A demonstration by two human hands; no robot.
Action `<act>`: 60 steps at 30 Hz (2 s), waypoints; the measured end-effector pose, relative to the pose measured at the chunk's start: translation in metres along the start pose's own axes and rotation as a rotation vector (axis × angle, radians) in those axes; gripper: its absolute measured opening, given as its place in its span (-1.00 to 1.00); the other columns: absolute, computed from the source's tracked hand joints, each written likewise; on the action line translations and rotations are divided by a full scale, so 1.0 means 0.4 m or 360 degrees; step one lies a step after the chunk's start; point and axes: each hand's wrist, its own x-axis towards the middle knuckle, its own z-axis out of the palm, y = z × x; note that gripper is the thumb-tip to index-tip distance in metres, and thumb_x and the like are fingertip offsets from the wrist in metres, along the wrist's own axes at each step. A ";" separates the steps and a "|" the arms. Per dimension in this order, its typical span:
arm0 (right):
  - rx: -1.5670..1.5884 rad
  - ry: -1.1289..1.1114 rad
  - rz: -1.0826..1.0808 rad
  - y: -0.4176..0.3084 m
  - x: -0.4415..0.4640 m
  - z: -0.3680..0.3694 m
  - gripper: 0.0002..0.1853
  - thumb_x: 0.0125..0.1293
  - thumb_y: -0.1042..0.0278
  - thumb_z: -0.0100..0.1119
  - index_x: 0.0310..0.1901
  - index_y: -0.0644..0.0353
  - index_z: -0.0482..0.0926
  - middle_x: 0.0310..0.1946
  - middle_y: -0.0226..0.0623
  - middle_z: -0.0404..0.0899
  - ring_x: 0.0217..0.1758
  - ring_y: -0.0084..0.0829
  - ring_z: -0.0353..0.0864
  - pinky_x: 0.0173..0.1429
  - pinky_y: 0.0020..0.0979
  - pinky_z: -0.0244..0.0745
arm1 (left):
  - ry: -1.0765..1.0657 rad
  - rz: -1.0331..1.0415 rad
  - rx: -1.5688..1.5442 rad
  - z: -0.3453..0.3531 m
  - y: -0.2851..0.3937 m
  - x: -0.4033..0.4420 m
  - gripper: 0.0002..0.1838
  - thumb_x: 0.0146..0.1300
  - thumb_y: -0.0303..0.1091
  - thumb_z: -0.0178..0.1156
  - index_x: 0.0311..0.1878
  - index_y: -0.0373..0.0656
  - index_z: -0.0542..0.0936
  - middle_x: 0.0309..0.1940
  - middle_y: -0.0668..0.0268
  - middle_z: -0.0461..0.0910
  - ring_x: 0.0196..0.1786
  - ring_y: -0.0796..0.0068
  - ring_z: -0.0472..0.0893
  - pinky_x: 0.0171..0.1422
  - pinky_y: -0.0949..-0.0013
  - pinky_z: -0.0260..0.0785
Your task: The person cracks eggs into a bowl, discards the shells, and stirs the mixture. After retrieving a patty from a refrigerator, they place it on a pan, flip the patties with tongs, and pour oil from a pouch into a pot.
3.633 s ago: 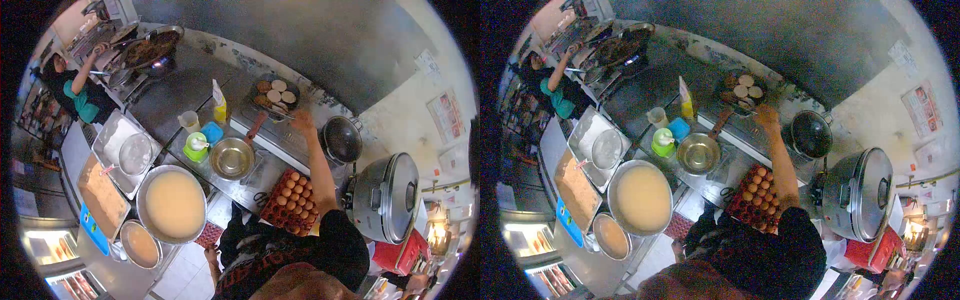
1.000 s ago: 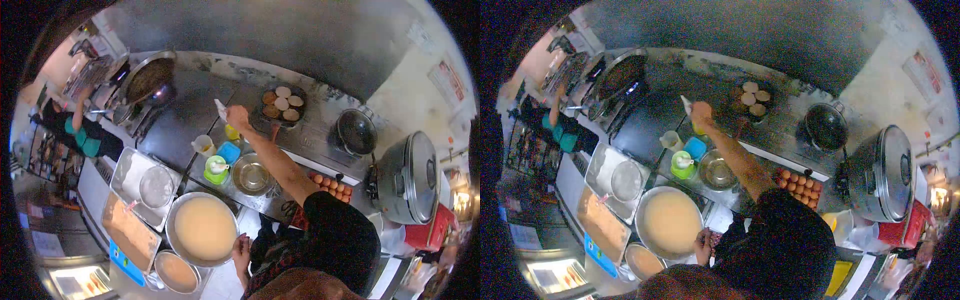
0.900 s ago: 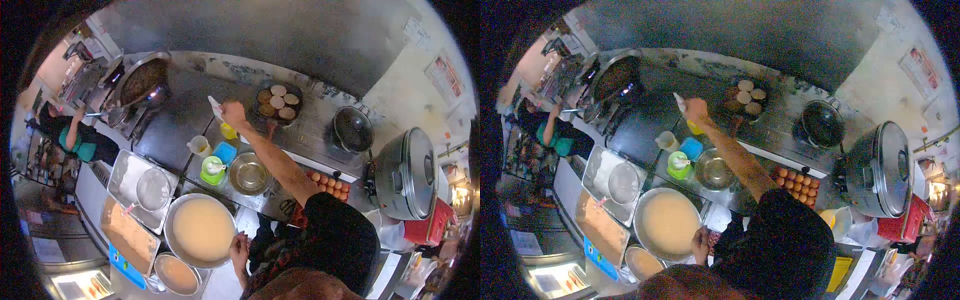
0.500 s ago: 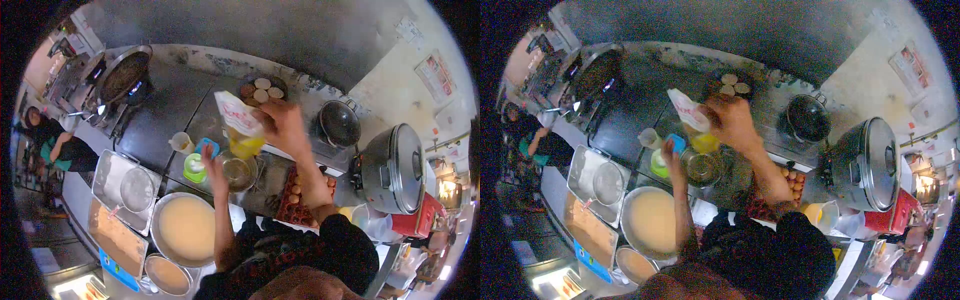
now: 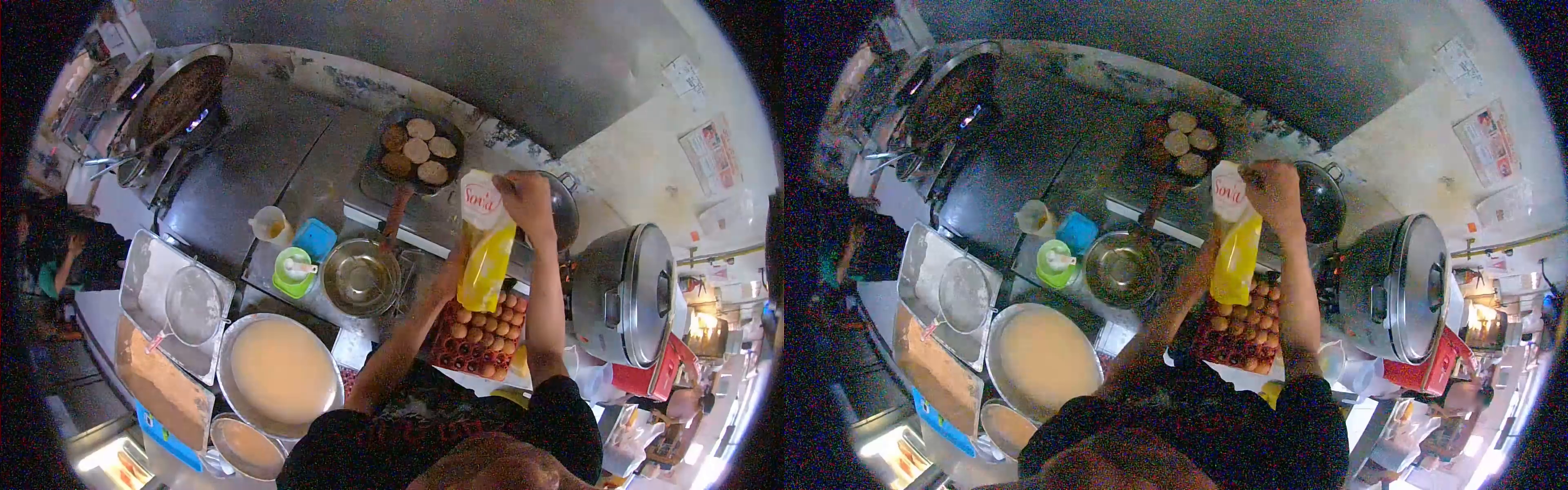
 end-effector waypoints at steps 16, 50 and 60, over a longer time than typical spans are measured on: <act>-0.0874 -0.0230 -0.0215 0.315 0.244 0.281 -0.59 0.13 -0.04 0.19 -0.40 0.23 0.68 -0.45 -0.04 0.64 -0.28 -0.06 0.66 -0.13 -0.15 0.57 | -0.0416 -0.0288 -0.1181 -0.007 0.132 0.190 -0.36 0.36 0.27 -0.15 0.25 -0.05 0.39 -0.07 0.35 0.60 -0.13 0.45 0.63 -0.07 0.33 0.55; -0.1029 -0.0291 -0.0468 0.321 0.237 0.353 -0.73 0.24 0.08 0.07 -0.36 -0.01 0.71 -0.35 -0.28 0.66 -0.23 -0.21 0.62 -0.18 -0.17 0.54 | -0.0250 -0.0278 -0.1033 -0.045 0.099 0.138 -0.36 0.34 0.26 -0.10 0.21 -0.08 0.41 -0.12 0.31 0.60 -0.17 0.39 0.63 -0.10 0.27 0.56; -0.0561 -0.0290 -0.0335 0.348 0.256 0.563 -0.71 0.22 0.08 0.07 -0.41 0.11 0.66 -0.44 -0.22 0.61 -0.26 -0.14 0.60 -0.15 -0.11 0.52 | -0.0170 -0.0342 -0.1079 -0.133 0.115 0.077 -0.38 0.37 0.23 -0.12 0.21 -0.08 0.42 -0.06 0.28 0.60 -0.12 0.37 0.64 -0.03 0.19 0.56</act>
